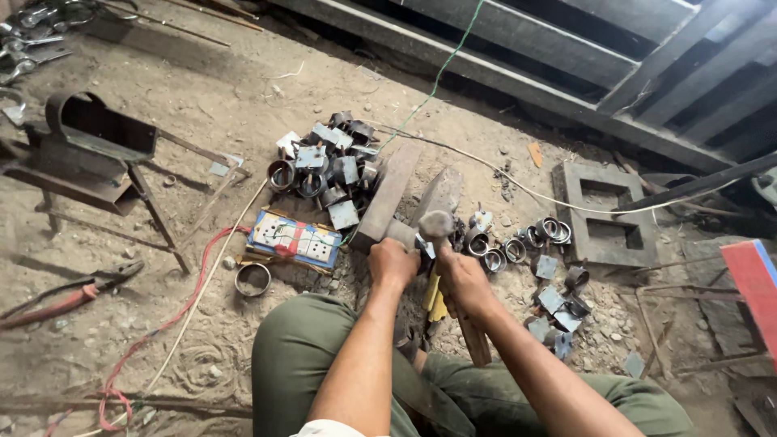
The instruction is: The person sits on the floor and repeatedly hammers small square metal pieces on an anvil to shape them. After each hammering sequence, the person picks up a circular metal ring and fits the shaped piece inside it to check the fit, then places the ring aside and repeats the process with a new square piece.
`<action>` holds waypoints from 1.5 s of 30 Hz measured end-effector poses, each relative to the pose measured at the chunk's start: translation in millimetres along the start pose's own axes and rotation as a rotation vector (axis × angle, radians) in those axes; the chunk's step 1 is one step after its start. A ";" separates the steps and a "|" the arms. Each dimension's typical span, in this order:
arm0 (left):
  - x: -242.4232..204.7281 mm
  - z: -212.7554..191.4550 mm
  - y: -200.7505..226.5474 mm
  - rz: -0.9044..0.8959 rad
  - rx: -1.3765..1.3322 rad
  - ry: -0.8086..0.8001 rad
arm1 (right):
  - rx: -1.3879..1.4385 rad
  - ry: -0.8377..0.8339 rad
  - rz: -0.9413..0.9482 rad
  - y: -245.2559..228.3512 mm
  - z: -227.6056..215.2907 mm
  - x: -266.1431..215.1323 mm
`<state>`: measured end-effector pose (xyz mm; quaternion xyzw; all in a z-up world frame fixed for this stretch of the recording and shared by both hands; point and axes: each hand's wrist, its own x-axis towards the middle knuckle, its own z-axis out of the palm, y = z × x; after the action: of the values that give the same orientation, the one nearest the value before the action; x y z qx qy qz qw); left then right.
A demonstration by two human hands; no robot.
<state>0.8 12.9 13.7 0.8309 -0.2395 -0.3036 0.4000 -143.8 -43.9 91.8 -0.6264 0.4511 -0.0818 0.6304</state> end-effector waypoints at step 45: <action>-0.4 0.6 3.3 -0.029 0.044 -0.016 | -0.080 0.096 0.159 -7.0 -5.1 -26.3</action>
<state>-0.4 11.0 16.2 0.8405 -0.2371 -0.3106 0.3752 -159.2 -31.4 111.1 -0.6087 0.5321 -0.0434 0.5869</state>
